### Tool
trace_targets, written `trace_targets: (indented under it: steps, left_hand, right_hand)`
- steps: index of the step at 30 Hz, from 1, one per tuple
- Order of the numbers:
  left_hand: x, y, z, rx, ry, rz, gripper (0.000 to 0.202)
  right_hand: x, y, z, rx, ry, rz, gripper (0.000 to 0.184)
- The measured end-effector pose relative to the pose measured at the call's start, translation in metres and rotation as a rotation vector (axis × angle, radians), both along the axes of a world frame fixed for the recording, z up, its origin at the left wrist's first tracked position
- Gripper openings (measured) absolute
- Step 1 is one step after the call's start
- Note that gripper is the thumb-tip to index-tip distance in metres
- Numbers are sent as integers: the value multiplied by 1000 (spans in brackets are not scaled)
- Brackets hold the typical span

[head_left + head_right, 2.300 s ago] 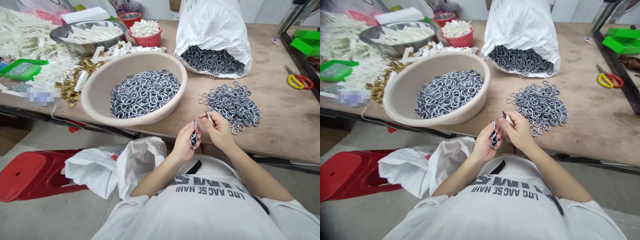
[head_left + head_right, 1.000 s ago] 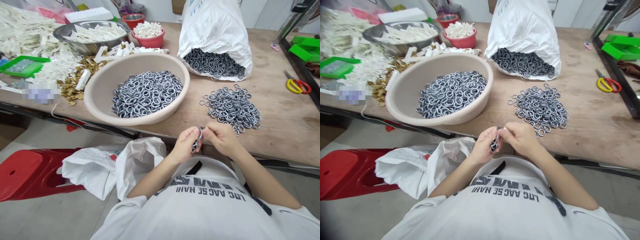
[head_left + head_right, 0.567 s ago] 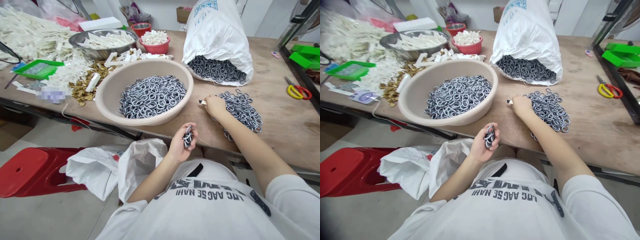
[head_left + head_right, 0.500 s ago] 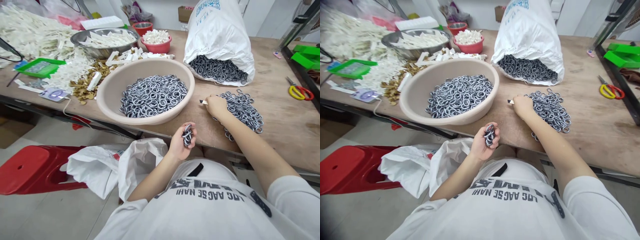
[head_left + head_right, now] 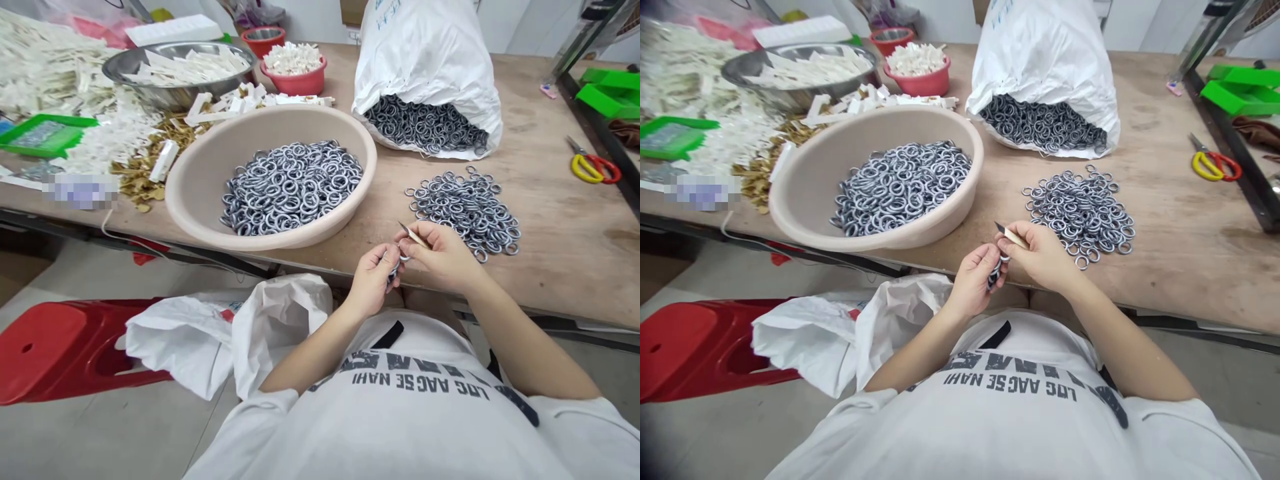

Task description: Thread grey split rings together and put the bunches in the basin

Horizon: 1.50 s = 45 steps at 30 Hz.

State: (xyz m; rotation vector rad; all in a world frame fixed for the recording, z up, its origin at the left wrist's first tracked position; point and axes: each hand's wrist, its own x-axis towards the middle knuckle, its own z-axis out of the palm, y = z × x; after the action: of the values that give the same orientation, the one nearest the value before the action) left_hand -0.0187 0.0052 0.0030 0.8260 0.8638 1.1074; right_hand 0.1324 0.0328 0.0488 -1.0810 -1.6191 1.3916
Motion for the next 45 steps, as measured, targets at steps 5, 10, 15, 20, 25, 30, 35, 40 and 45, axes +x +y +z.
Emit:
trace_targets:
  steps: [5, 10, 15, 20, 25, 30, 35, 40, 45]
  left_hand:
    - [4, -4, 4, -16, 0, 12, 38]
    - [9, -8, 9, -82, -80, -18, 41]
    - [7, -9, 17, -131, -153, -51, 38]
    - [3, -9, 23, -111, -122, -23, 37]
    - [6, -10, 19, -95, -96, -17, 39]
    - [7, -8, 13, -67, -71, -4, 39]
    - [4, -8, 10, -32, -56, -32, 34]
    - [3, -20, 9, 104, -13, -172, 36]
    - [-10, -18, 27, 212, 144, 4, 35]
  right_hand:
    - [-5, -11, -1, -87, 176, 11, 26]
    - [-4, -19, -11, 56, 119, -113, 28]
    - [8, -14, -16, 291, -31, -288, 30]
    - [19, -29, -13, 496, -269, -214, 28]
    - [19, -40, -9, 587, -426, -137, 33]
    - [19, -42, -3, 579, -472, -80, 35]
    - [19, -37, -5, 575, -475, -40, 35]
    - [27, -8, -24, 392, -401, -234, 40]
    - [7, -15, -4, 230, 44, -46, 36]
